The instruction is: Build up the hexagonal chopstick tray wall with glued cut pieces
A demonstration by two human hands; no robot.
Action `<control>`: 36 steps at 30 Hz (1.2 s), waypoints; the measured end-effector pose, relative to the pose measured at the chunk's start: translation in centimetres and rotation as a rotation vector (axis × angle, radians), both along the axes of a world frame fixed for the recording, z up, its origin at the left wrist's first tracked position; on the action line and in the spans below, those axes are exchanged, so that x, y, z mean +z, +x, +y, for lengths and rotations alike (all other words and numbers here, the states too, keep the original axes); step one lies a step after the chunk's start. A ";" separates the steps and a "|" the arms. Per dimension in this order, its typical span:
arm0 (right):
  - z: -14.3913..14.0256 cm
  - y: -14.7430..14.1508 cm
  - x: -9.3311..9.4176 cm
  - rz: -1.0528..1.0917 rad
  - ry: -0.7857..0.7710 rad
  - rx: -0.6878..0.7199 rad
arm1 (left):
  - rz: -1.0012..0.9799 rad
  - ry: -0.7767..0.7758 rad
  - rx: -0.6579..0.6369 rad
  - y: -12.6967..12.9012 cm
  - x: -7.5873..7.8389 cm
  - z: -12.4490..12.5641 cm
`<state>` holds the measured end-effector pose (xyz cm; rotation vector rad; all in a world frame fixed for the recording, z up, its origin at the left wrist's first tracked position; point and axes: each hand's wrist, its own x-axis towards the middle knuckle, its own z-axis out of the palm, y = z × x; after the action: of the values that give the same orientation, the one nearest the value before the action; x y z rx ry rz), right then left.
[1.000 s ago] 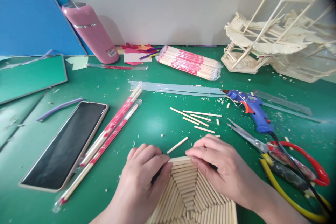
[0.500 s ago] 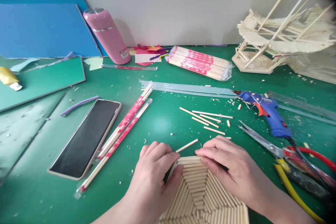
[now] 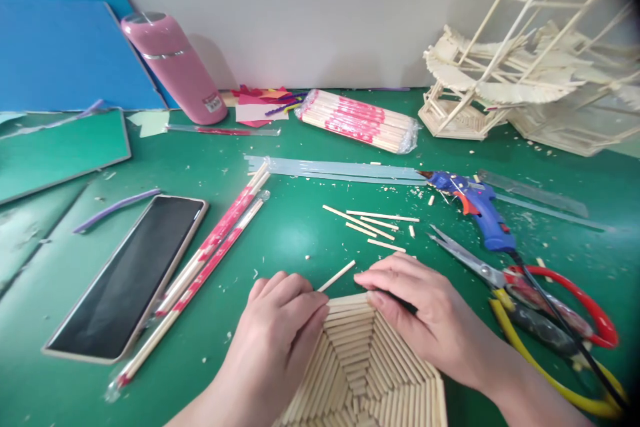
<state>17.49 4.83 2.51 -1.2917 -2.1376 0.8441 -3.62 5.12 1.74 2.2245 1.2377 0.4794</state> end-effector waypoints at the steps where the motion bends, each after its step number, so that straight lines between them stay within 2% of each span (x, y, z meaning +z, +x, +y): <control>1: 0.1 0.3 0.2 0.022 -0.006 -0.020 | -0.005 0.007 -0.002 0.0 -0.1 0.0; 7: 0.5 2.2 0.5 0.038 -0.086 -0.153 | -0.028 0.019 -0.010 -0.1 -0.3 0.0; 11: 0.4 2.2 0.7 0.006 -0.129 -0.097 | -0.026 0.010 -0.013 -0.1 -0.3 0.1; 22: 0.3 1.6 0.5 -0.099 -0.106 -0.027 | -0.013 0.025 -0.009 -0.1 -0.2 0.0; 27: 0.3 1.5 0.5 -0.147 -0.076 -0.003 | -0.021 0.045 0.045 0.0 -0.4 -0.3; 36: 0.2 1.5 -0.1 -0.160 -0.086 -0.024 | -0.046 0.024 0.098 -0.1 0.4 -0.6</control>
<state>19.03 5.06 2.46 -1.4705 -2.2248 0.8560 -3.75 4.50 2.09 2.1680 1.3279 0.5825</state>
